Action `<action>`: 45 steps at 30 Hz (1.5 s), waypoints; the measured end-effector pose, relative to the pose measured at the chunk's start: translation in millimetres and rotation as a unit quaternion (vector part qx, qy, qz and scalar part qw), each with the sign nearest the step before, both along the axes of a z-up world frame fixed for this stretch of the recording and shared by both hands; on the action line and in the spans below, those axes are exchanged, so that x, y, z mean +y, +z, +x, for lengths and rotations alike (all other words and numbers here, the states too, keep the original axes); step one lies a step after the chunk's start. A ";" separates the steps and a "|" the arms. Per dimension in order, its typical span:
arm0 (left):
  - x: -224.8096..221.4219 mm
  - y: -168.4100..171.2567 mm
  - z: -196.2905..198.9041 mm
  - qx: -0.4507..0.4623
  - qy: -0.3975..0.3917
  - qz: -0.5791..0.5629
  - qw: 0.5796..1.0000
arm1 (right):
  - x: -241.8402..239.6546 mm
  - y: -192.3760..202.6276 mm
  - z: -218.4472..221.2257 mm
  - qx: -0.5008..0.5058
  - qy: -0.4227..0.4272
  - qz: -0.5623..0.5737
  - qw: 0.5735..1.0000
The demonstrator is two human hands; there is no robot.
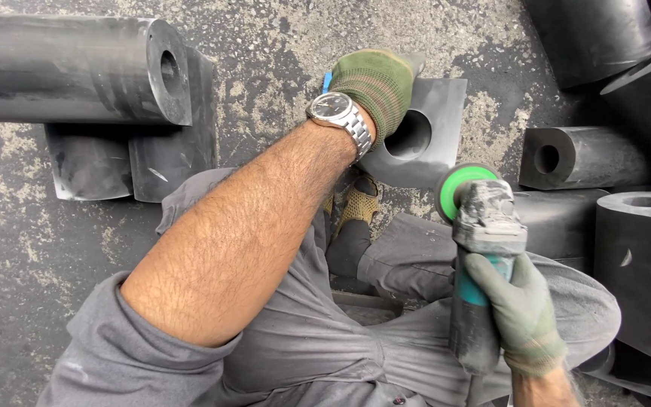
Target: Using an angle grinder to smooth the edges and surfaces of large black rubber or plastic industrial blocks.
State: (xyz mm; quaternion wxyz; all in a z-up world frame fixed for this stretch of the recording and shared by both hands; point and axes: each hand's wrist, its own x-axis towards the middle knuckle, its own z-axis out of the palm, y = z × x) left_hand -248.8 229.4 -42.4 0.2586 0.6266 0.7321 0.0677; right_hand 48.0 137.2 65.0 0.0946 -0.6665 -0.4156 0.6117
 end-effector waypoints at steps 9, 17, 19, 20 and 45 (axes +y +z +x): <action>-1.3 38.5 -11.3 -0.020 0.024 -0.140 0.990 | 6.3 4.0 -58.2 0.007 0.166 0.022 0.986; -4.9 32.5 -13.9 0.014 -0.022 -0.098 0.995 | 11.3 -9.4 23.3 0.074 -0.050 -0.003 0.996; -5.5 37.1 -9.9 0.009 -0.021 -0.118 0.993 | 11.3 -15.3 49.5 0.114 -0.096 0.023 0.989; -5.9 37.8 -6.4 0.024 -0.028 -0.101 0.994 | 12.0 -17.3 60.5 0.152 -0.128 0.035 0.979; -10.0 48.1 42.3 0.169 -0.280 -0.058 0.943 | -32.8 -96.7 141.8 0.305 -0.266 0.008 0.915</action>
